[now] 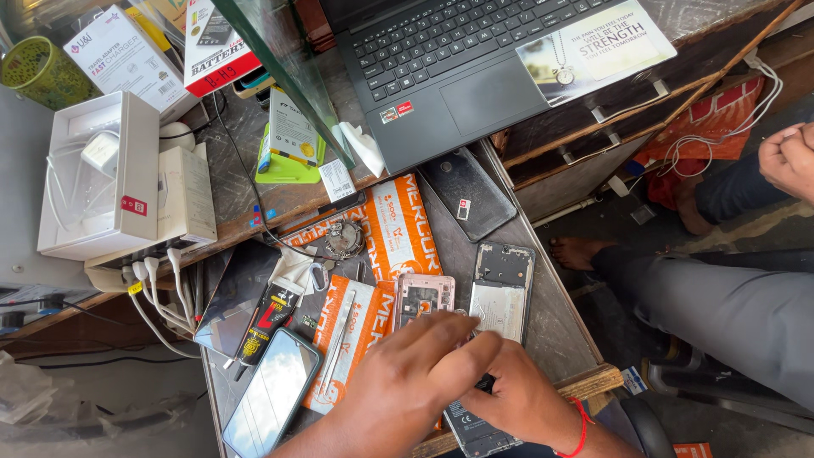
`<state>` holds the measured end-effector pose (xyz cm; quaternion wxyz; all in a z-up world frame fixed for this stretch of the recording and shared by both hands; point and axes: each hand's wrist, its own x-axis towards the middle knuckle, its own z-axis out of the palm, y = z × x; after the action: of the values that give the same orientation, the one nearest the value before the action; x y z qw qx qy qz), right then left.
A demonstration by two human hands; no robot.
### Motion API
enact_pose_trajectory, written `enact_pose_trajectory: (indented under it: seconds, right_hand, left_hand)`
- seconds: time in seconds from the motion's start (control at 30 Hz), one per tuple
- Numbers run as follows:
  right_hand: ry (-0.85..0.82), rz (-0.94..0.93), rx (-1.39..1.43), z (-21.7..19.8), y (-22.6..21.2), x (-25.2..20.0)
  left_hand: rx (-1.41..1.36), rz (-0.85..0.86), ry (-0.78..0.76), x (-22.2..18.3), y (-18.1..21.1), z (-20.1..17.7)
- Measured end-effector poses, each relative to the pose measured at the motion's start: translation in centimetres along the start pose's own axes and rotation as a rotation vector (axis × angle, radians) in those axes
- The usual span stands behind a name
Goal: The person repairs a disassembled smartphone by peeling off a protective film from a battery and using a red screwdriver to manipulate internal components. They handle the phone's motherboard and casing while working at a cluttered desk.
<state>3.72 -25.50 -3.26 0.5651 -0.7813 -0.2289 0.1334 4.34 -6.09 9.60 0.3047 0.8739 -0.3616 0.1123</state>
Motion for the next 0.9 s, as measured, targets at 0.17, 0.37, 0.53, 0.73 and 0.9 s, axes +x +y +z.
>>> enact_pose_trajectory:
  seconds: [0.17, 0.37, 0.53, 0.73, 0.9]
  right_hand:
    - [-0.012, -0.004, 0.023, 0.1, 0.4, 0.0]
    - [-0.010, -0.036, 0.051, 0.0, 0.0, -0.1]
    - [-0.016, 0.038, 0.004, -0.1, -0.2, 0.0]
    - [-0.019, -0.110, 0.081, -0.5, -0.9, 0.4]
    - [0.006, -0.093, 0.058, -0.3, -0.7, 0.4]
  left_hand:
    - [-0.113, -0.070, -0.089, 0.5, -0.3, 0.1]
    - [-0.091, -0.121, -0.095, 0.4, -0.4, 0.3]
    - [-0.127, -0.096, -0.049, 0.4, -0.5, 0.4]
    - [-0.105, -0.081, 0.016, 0.5, -0.7, 0.3]
    - [-0.198, -0.068, -0.036, 0.5, -1.3, 0.3]
